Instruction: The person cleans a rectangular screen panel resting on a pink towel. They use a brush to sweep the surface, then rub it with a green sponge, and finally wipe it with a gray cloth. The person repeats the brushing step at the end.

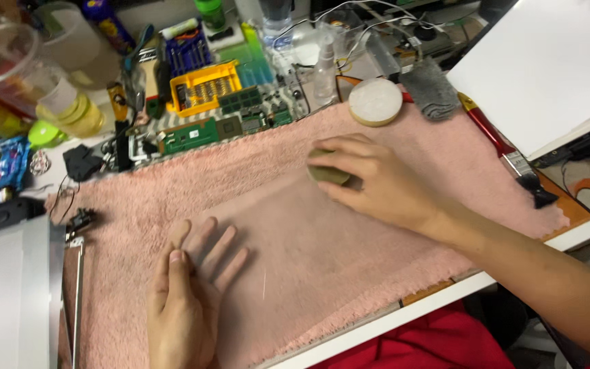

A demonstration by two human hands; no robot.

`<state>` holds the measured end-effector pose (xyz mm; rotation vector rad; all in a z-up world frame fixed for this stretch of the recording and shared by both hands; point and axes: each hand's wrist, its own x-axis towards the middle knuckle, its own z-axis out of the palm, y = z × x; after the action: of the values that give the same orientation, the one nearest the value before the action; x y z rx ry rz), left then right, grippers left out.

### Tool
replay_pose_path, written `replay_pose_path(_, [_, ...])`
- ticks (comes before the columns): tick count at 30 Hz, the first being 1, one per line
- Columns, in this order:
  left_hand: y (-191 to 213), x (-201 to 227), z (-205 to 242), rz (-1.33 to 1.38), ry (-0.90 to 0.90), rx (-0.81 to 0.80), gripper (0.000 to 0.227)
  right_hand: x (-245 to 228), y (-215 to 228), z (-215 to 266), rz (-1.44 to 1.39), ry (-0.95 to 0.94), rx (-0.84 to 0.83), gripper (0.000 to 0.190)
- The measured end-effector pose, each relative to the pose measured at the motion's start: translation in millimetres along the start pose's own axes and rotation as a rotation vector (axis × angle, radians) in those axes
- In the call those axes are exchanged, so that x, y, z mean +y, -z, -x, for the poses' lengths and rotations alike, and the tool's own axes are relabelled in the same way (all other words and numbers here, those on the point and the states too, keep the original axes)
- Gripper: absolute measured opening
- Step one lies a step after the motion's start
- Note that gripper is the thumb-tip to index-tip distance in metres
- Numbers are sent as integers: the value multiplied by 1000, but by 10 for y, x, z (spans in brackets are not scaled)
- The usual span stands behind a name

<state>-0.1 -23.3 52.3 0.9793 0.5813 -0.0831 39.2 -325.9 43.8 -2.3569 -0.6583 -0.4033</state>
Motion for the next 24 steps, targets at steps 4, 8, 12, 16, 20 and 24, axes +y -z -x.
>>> replay_pose_path(4, [56, -66, -68, 11, -28, -1, 48, -10, -43, 168, 53, -66, -162, 40])
replay_pose_path(8, [18, -59, -34, 8, -35, 33, 43, -313, 90, 650, 42, 60, -137, 35])
replay_pose_path(12, [85, -112, -70, 15, -53, 6, 41, -558, 263, 1118, 74, 46, -185, 30])
replay_pose_path(16, [88, -99, -76, -24, -48, -2, 44, -367, 358, 1040, 24, -30, -154, 44])
replay_pose_path(20, [123, -112, -111, -34, -55, -29, 44, 44, 250, 412, 124, 6, 125, 28])
replay_pose_path(24, [314, -303, -324, 16, -114, -92, 43, 269, 177, 186, 75, -46, 68, 30])
